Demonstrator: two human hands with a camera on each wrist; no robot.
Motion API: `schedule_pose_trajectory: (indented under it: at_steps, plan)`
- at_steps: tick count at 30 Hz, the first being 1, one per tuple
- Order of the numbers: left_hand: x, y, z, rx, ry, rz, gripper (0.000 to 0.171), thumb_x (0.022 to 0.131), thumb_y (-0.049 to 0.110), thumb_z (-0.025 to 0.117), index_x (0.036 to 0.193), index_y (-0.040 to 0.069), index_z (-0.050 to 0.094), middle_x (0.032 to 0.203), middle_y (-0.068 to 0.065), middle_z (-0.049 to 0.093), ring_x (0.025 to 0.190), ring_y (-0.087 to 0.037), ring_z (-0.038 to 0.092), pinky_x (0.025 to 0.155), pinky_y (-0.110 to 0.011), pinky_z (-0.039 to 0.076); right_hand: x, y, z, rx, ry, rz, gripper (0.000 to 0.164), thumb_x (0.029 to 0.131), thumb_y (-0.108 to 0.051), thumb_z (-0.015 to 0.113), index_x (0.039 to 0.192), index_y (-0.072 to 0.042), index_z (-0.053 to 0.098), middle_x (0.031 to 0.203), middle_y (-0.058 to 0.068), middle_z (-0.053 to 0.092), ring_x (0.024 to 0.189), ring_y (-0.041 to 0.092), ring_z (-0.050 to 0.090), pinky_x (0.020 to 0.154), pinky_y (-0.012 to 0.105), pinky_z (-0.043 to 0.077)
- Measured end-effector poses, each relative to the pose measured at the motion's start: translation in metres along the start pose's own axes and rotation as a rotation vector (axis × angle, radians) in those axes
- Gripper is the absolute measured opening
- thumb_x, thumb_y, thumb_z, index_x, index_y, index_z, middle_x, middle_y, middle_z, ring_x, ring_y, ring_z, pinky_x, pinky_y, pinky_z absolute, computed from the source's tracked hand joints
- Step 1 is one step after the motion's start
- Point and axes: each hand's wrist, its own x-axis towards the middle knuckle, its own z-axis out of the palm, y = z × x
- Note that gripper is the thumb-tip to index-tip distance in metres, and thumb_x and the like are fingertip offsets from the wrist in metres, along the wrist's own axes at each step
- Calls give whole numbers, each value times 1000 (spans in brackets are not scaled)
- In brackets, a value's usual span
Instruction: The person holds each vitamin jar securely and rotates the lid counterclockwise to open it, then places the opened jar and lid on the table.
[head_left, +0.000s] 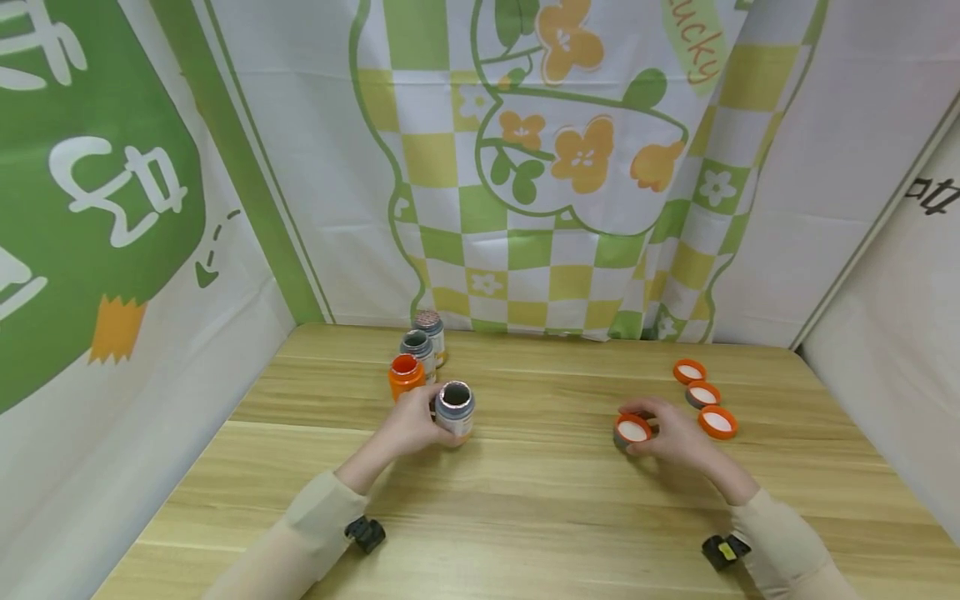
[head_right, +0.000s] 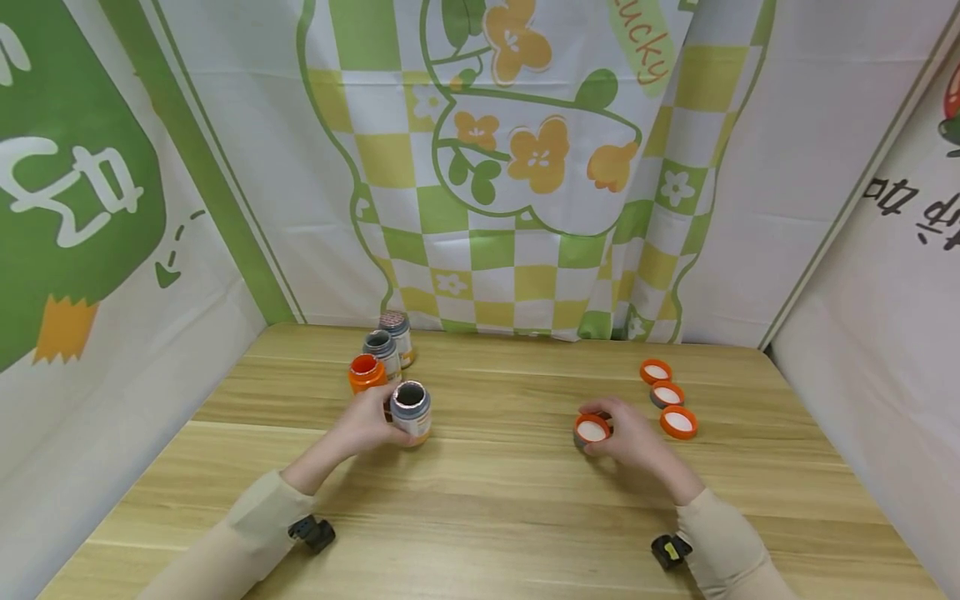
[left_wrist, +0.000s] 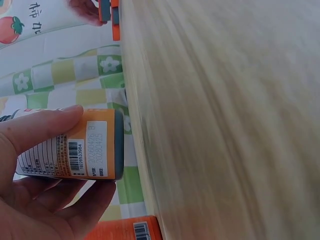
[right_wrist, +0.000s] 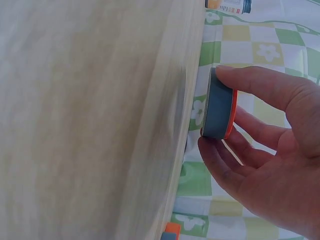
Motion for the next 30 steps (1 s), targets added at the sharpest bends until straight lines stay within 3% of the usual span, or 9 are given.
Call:
schedule_pose_trajectory:
  at_steps: [14,30]
  plan:
    - [-3,-13,-13,3,-10,-7,66,53,7,89,114,5,63,103,-6,69,98,-23,62,88,-45,48,-10,6,-5,-52,44,10,54,70,-13,81,118,0,62,118,18,63,100,35,62,83,47,50]
    - [-9,-23,-24,41,-10,-47,68,54,8,89,115,3,62,106,-9,69,100,-26,62,90,-47,47,-20,12,-14,-41,38,38,55,71,-9,80,120,2,59,119,19,62,98,36,64,84,48,50]
